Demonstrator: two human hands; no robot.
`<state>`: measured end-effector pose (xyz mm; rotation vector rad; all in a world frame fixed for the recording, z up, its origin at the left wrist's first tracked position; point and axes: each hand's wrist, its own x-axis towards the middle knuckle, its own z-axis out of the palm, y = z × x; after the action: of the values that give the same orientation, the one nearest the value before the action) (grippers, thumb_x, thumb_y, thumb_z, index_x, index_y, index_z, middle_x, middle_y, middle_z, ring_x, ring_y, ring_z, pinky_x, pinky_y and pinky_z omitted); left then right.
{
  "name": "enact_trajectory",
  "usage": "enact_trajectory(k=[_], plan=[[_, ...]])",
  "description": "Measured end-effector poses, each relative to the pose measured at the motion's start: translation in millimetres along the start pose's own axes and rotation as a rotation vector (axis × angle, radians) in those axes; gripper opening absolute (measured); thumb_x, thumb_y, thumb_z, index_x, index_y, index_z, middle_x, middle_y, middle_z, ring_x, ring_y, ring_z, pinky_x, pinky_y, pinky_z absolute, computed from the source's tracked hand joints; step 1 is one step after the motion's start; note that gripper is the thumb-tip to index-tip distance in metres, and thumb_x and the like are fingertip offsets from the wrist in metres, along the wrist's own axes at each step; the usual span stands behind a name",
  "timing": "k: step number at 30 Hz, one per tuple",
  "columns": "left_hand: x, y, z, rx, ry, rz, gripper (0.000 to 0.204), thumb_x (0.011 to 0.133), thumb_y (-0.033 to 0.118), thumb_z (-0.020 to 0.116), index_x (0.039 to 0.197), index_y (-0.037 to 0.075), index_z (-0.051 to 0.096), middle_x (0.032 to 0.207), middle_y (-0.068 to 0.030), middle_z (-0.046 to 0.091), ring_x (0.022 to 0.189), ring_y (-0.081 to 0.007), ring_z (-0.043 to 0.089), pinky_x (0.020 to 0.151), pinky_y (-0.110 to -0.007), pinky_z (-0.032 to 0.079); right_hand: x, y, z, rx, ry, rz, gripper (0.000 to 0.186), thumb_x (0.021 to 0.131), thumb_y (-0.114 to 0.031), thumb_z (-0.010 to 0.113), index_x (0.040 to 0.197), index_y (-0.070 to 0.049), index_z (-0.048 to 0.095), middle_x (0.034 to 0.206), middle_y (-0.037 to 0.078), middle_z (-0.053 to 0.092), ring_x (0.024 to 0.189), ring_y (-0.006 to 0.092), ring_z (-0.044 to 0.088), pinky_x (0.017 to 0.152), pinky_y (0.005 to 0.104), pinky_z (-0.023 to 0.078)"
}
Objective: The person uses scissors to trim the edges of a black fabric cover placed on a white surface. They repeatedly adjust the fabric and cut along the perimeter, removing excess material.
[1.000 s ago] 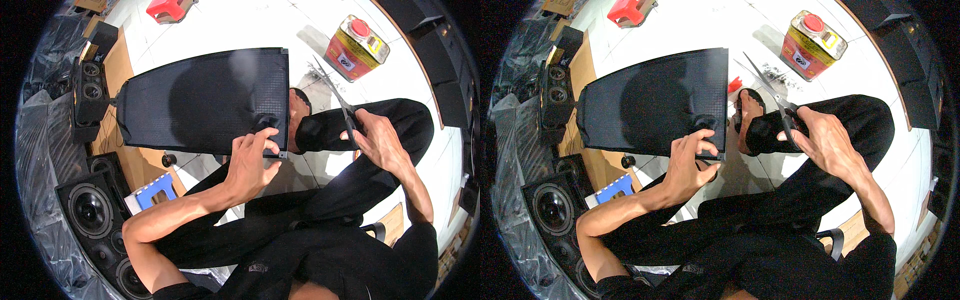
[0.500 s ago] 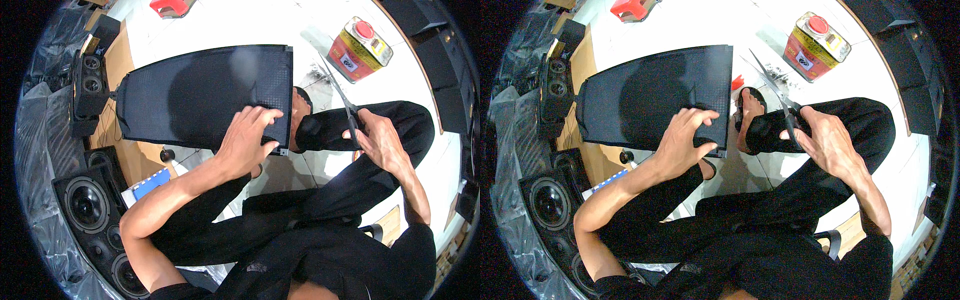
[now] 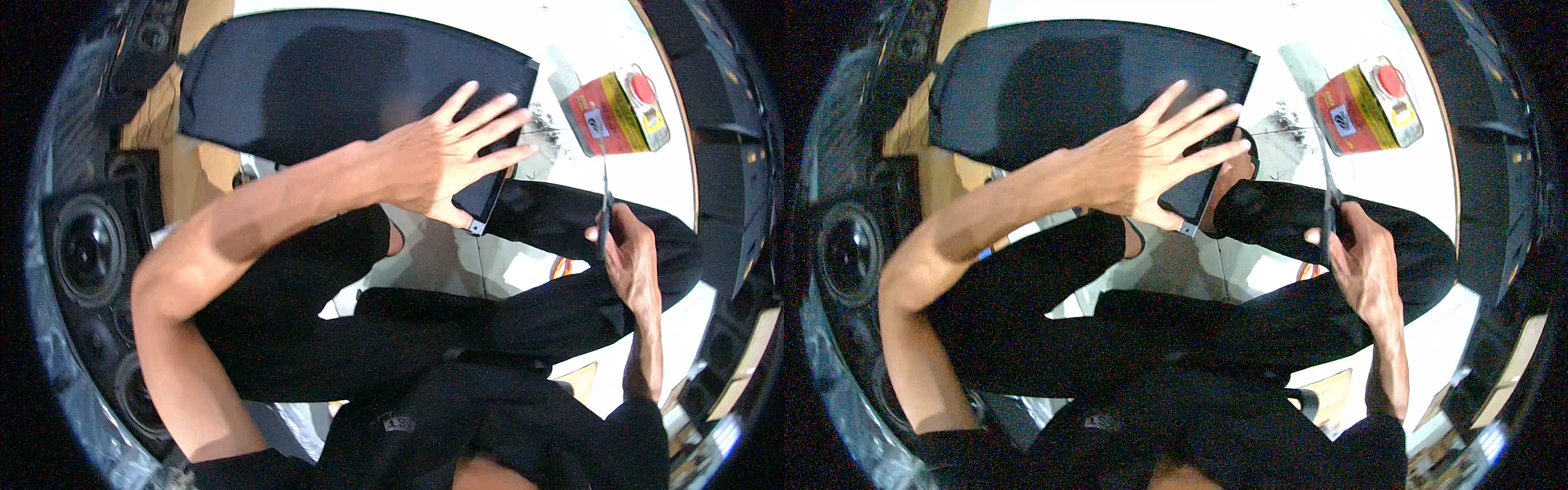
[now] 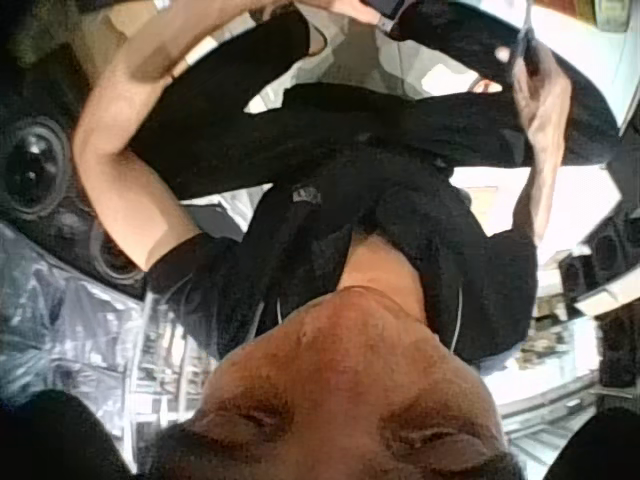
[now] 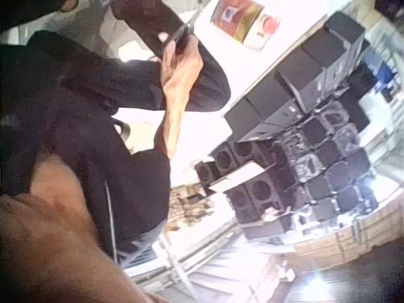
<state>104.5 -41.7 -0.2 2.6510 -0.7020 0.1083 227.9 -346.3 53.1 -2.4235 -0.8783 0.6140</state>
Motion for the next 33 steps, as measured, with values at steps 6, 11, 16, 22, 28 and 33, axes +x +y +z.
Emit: enact_trajectory(k=[6, 11, 16, 22, 28, 33], plan=[[-14.6, -0.1, -8.1, 0.083, 0.113, 0.049, 0.070, 0.075, 0.038, 0.077, 0.136, 0.009, 0.057, 0.155, -0.0117, 0.040, 0.147, -0.0347, 0.032, 0.119, -0.062, 0.020, -74.8, -14.1, 15.7, 0.065, -0.355, -0.016, 0.008, 0.088, 0.000, 0.061, 0.084, -0.002, 0.068, 0.073, 0.007, 0.066, 0.063, 0.0148, 0.064, 0.057, 0.0288, 0.050], [-35.4, 4.6, -10.4, 0.005, 0.286, 0.079, 0.032, 0.075, 0.027, 0.077, 0.097, 0.005, 0.069, 0.124, -0.0093, 0.062, 0.129, -0.0306, 0.050, 0.116, -0.055, 0.032, -130.8, -43.0, 58.5, 0.285, -0.490, 0.193, 0.007, 0.090, -0.003, 0.068, 0.084, 0.000, 0.071, 0.063, 0.006, 0.067, 0.059, 0.0111, 0.065, 0.054, 0.0272, 0.049], [-43.2, 13.9, -4.7, -0.042, 0.273, 0.153, 0.019, 0.077, 0.021, 0.074, 0.085, 0.005, 0.067, 0.095, -0.0077, 0.062, 0.108, -0.0279, 0.057, 0.111, -0.053, 0.037, -131.7, -73.7, 82.1, 0.269, -0.413, 0.273, 0.023, 0.095, -0.018, 0.068, 0.081, 0.000, 0.068, 0.062, 0.005, 0.067, 0.053, 0.0072, 0.056, 0.048, 0.0266, 0.041], [-51.2, 16.6, -3.0, -0.035, 0.169, 0.149, 0.023, 0.080, 0.026, 0.070, 0.089, 0.004, 0.073, 0.089, -0.0073, 0.063, 0.103, -0.0258, 0.055, 0.107, -0.049, 0.037, -132.4, -75.9, 101.7, 0.283, -0.355, 0.395, 0.030, 0.095, -0.027, 0.069, 0.081, 0.000, 0.069, 0.062, 0.006, 0.067, 0.056, 0.0083, 0.059, 0.051, 0.0278, 0.044], [-52.3, 20.3, -1.6, 0.027, 0.076, 0.136, 0.024, 0.086, 0.028, 0.062, 0.088, 0.008, 0.077, 0.091, -0.0057, 0.068, 0.101, -0.0206, 0.055, 0.106, -0.042, 0.035, -125.2, -85.6, 105.4, 0.257, -0.352, 0.457, 0.033, 0.096, -0.029, 0.068, 0.081, 0.000, 0.069, 0.063, 0.004, 0.066, 0.058, 0.0066, 0.057, 0.052, 0.0273, 0.042], [-52.6, 17.3, 1.4, 0.035, 0.090, 0.155, 0.023, 0.086, 0.027, 0.062, 0.087, 0.010, 0.077, 0.090, -0.0042, 0.068, 0.101, -0.0206, 0.055, 0.107, -0.043, 0.034, -117.6, -87.2, 114.0, 0.372, -0.287, 0.427, 0.038, 0.097, -0.032, 0.066, 0.082, 0.002, 0.069, 0.063, 0.005, 0.066, 0.058, 0.0068, 0.056, 0.051, 0.0272, 0.041]])
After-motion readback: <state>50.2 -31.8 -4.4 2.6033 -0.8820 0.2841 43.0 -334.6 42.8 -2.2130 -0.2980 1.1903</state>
